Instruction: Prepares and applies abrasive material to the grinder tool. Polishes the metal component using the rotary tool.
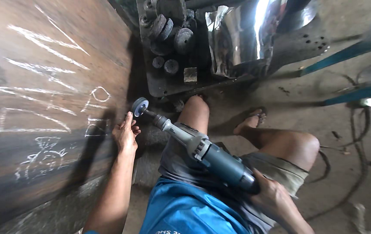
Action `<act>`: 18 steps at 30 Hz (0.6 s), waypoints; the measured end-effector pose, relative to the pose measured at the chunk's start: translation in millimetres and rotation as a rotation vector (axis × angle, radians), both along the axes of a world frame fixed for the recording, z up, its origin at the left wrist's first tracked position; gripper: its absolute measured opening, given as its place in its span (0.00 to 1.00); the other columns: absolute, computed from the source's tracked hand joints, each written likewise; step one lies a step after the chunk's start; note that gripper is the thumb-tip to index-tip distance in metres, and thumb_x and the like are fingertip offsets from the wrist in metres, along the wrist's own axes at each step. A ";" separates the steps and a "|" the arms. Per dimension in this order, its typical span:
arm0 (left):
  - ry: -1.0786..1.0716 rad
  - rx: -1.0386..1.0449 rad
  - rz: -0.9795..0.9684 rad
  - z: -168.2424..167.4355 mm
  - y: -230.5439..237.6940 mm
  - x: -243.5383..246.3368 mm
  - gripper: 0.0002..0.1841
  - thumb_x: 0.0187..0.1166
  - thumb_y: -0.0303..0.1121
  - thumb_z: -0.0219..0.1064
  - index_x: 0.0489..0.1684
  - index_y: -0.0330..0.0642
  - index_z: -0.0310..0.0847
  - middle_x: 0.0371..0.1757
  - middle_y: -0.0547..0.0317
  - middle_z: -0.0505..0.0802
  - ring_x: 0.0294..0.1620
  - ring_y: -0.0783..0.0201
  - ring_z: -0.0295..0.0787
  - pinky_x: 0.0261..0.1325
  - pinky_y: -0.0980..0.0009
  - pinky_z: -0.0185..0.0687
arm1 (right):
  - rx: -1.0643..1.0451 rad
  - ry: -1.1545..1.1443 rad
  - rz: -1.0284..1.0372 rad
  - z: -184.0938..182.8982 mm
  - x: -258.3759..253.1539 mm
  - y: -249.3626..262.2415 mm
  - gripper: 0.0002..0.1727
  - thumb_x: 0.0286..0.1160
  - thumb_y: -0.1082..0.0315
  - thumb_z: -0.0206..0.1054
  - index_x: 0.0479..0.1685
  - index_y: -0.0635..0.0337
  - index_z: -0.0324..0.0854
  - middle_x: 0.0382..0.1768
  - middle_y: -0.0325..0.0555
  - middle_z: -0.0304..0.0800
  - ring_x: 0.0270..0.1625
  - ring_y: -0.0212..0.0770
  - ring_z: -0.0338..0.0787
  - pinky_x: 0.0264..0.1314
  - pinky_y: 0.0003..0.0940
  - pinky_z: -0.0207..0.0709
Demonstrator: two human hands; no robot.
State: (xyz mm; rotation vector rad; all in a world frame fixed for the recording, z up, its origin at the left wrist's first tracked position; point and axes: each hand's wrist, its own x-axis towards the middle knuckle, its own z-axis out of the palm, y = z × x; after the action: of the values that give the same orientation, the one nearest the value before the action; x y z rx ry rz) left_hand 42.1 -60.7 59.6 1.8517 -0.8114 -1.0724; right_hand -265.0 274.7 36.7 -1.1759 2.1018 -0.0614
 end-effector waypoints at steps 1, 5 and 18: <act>0.002 -0.003 -0.001 0.1 -0.2 -0.2 0.22 0.75 0.48 0.78 0.53 0.43 0.77 0.35 0.57 0.91 0.23 0.66 0.87 0.25 0.71 0.86 | -0.004 0.002 0.001 -0.7 -0.1 0.5 0.35 0.41 0.50 0.84 0.58 0.52 0.86 0.31 0.56 0.93 0.37 0.64 0.94 0.37 0.69 0.81; -0.010 -0.002 -0.011 1.7 -1.9 -1.1 0.22 0.76 0.49 0.77 0.54 0.44 0.76 0.35 0.58 0.91 0.22 0.67 0.87 0.25 0.71 0.85 | 0.027 -0.010 0.002 -0.3 -1.4 -0.5 0.37 0.42 0.49 0.85 0.61 0.51 0.85 0.33 0.56 0.94 0.39 0.65 0.94 0.39 0.70 0.82; -0.039 0.007 -0.023 5.1 -4.2 -4.0 0.23 0.75 0.49 0.78 0.55 0.44 0.76 0.35 0.59 0.91 0.23 0.68 0.86 0.25 0.71 0.85 | 0.045 -0.035 -0.002 1.1 -2.6 -2.1 0.38 0.43 0.48 0.86 0.62 0.51 0.86 0.35 0.57 0.94 0.41 0.64 0.95 0.42 0.70 0.82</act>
State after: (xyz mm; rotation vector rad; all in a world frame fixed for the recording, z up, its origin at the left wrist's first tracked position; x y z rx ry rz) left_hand 38.1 -64.9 64.7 1.8783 -0.8542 -1.0581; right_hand -267.7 272.6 37.8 -1.1384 2.0635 -0.0346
